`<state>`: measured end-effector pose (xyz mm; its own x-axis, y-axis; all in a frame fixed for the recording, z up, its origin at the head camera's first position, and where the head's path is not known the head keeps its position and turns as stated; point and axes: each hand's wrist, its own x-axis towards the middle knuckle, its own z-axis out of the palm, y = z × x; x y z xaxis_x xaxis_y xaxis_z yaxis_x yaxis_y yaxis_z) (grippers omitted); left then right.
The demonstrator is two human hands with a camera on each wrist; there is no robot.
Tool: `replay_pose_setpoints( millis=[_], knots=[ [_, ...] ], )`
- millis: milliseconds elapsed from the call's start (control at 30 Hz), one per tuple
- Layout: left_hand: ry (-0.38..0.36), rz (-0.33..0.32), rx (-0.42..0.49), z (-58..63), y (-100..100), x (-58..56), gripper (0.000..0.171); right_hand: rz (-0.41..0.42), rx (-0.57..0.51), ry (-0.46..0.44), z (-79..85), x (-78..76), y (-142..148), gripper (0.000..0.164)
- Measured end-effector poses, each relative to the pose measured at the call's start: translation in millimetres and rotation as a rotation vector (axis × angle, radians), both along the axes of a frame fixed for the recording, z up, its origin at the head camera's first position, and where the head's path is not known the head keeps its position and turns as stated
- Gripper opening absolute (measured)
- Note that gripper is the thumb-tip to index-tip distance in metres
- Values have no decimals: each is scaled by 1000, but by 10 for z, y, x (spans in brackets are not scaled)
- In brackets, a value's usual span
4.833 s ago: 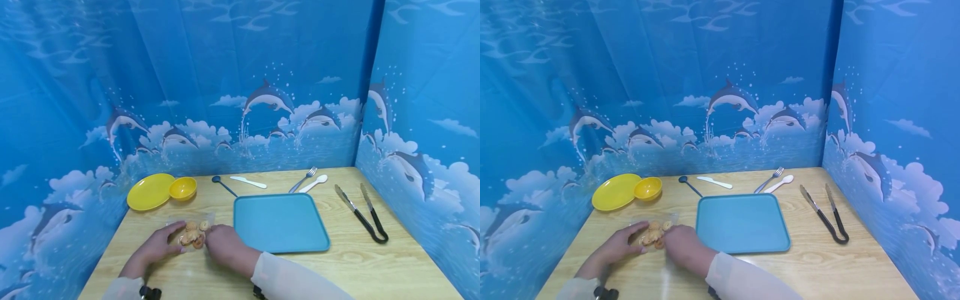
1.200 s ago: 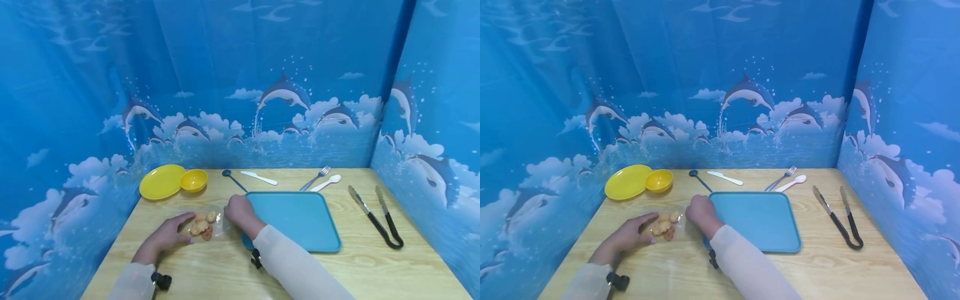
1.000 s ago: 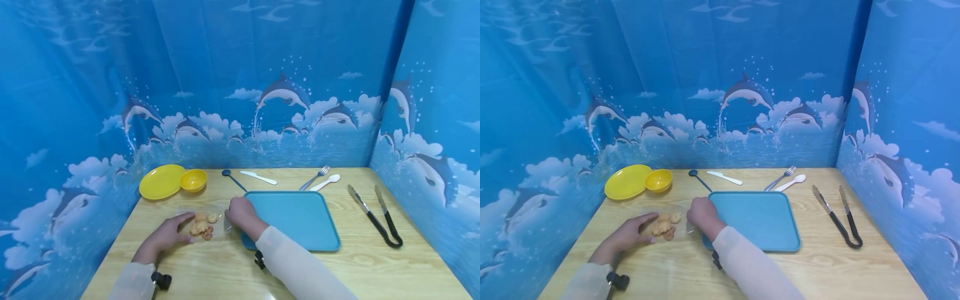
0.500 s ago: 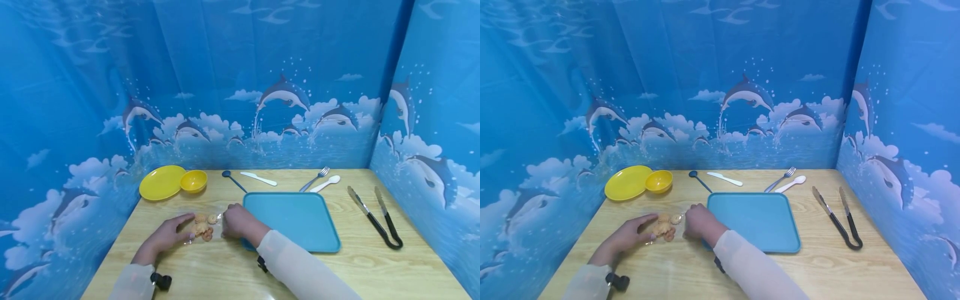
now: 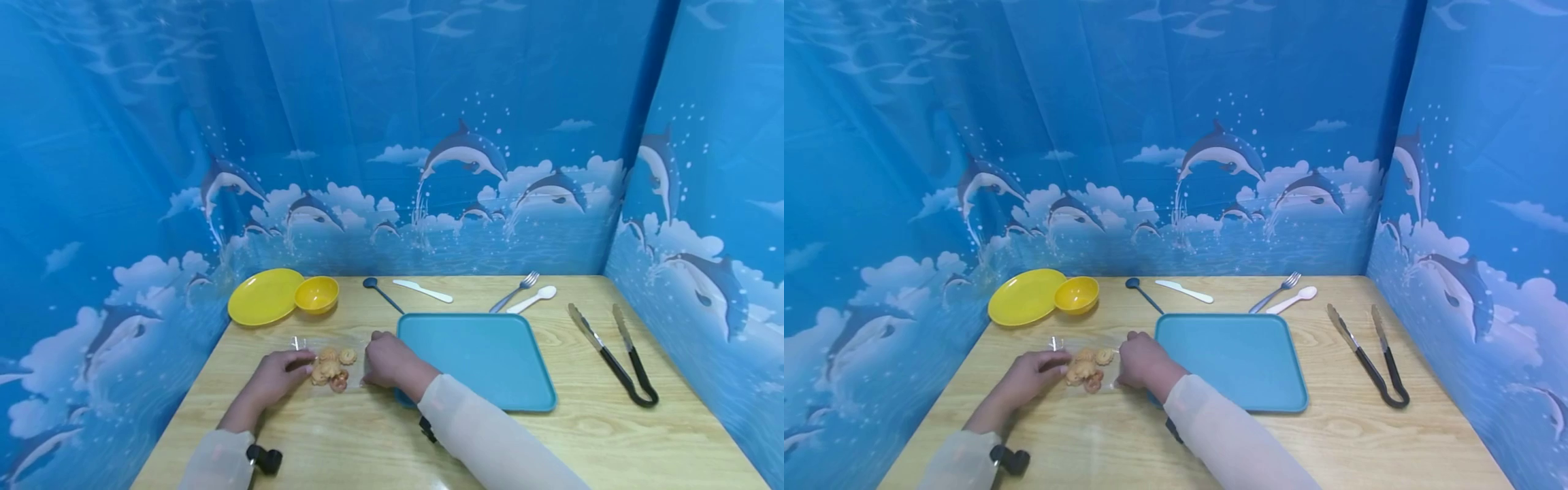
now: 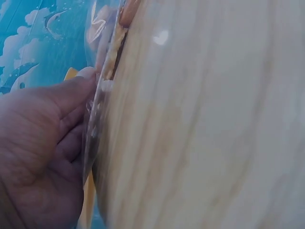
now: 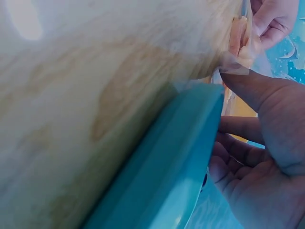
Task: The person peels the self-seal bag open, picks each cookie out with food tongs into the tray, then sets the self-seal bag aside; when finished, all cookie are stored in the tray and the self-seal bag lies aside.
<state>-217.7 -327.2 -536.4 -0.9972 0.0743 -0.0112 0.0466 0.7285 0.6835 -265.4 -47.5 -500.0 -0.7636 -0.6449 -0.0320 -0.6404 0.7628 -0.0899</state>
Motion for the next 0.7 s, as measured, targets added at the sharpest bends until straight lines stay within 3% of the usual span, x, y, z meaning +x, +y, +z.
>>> replay_pose_setpoints(
  millis=[300, 533, 700],
  knots=[
    [69, 49, -26, 3, 60, 11, 14, -9, 13, -34, 11, -13, -32, 40],
    [75, 40, -77, -12, 92, 7, 28, -12, 24, -33, 18, -15, -40, 44],
    [82, 28, -77, -39, 96, 5, 23, -17, 19, -34, 23, -5, -40, 42]
  ],
)
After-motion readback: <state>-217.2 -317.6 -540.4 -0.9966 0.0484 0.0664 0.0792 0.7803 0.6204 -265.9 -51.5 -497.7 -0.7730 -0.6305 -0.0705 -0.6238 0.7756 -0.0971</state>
